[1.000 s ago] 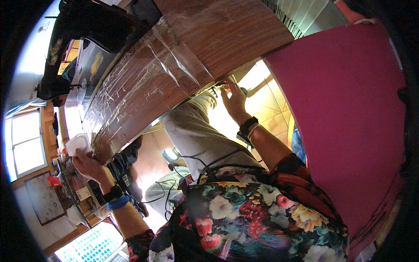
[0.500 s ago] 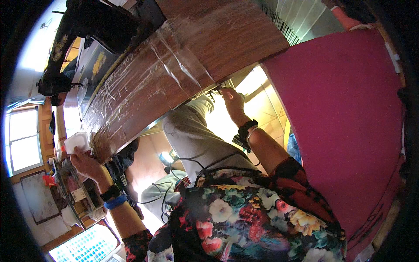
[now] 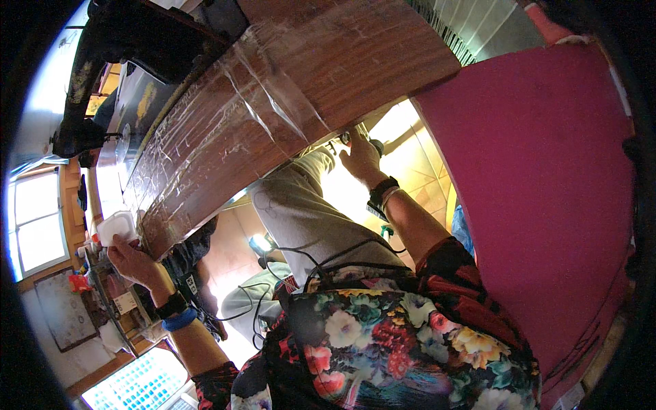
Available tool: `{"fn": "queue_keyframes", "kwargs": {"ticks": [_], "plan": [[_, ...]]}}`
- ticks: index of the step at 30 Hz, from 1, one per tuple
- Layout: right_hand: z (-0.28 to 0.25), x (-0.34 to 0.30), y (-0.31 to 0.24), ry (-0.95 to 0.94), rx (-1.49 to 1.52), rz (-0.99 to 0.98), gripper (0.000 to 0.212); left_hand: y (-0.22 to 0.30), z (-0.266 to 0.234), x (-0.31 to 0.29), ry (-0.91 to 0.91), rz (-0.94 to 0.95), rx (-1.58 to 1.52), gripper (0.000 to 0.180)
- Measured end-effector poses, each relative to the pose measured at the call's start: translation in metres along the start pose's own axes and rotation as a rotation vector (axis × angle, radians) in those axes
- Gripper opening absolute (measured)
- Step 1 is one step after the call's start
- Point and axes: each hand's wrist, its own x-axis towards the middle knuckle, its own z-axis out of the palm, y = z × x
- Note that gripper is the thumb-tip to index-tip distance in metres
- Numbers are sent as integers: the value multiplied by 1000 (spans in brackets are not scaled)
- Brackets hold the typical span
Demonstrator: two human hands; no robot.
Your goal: The person applies oil to the sewing machine's internal parts using a small bottle, then moves the machine head and adjusts components underneath the table. The person also handles a black fabric piece and a portable light while working.
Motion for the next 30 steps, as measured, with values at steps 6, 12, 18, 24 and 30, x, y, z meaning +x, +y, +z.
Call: {"fn": "queue_keyframes", "kwargs": {"ticks": [6, 12, 18, 24, 30], "plan": [[9, -5, -12, 287, -168, -272, 63, 1, 1, 2, -4, -29, -23, 41], [9, 7, -14, 103, -217, -160, 54, -5, 0, 5, -14, 46, 78, 40], [10, 7, -15, 215, -157, -197, 53, 0, 1, 4, -17, 47, 61, 39], [6, 14, -22, 130, -28, -195, 62, -5, 2, 5, -10, 72, 4, 38], [10, 20, -7, 115, 132, -166, 59, -17, 0, 11, -23, 207, 99, 39]]}}
